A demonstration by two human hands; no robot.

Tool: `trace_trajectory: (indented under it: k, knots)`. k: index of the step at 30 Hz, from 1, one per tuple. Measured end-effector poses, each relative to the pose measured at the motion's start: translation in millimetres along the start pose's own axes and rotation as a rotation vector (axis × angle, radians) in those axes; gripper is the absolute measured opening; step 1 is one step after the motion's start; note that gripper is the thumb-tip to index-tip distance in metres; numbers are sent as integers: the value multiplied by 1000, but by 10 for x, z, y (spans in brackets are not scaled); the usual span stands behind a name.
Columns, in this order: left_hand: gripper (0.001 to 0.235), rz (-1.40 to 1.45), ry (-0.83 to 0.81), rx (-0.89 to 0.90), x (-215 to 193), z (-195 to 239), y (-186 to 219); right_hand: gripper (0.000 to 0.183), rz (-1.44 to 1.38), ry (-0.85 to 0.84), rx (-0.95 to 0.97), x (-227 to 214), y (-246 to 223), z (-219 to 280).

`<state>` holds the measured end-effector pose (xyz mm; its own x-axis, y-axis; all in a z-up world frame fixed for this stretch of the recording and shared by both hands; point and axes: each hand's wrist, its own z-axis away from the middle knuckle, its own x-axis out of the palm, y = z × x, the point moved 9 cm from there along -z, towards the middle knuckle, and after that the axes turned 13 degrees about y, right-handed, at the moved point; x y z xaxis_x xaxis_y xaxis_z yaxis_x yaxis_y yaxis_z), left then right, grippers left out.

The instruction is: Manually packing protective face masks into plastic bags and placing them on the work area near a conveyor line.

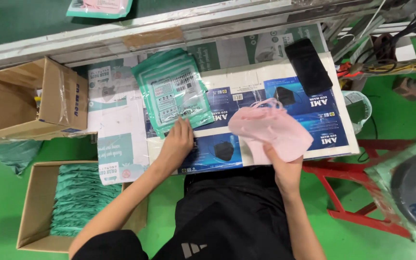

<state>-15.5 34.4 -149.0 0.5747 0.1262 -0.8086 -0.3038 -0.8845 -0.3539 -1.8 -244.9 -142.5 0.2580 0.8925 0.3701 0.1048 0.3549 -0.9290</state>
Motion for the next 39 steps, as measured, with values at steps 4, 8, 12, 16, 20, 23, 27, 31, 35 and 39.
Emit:
trace_trajectory:
  k: [4,8,12,16,20,23,27,31,35,39]
  knots:
    - [45,-14,32,119,155,73,-27,43,253,-88,26,80,58,124]
    - [39,312,69,41,-125,-145,-303,38,660,-464,-46,210,35,204]
    - [39,481,221,-61,-758,-433,-432,54,677,-809,-427,875,-871,294]
    - [38,702,213,-193,-1291,-736,-409,45,753,-1014,-819,1348,-1202,560]
    - [40,1033,-28,-351,-1414,-998,-357,38,922,-1024,-1159,1532,-1052,577]
    - [37,1150,-170,-453,-1249,-1033,-427,38,845,-896,-1295,1500,-1203,549]
    - [40,1008,-237,-306,-1026,-1094,-360,42,851,-926,-1250,1314,-1077,573]
    - [36,857,-243,-118,-927,-1190,-231,46,951,-1003,-1043,1034,-819,640]
    - [39,909,15,-227,-1341,-1444,-514,53,902,-899,-786,843,-991,434]
    - [48,768,129,-190,-1345,-1343,-287,58,463,-477,-131,181,-603,155]
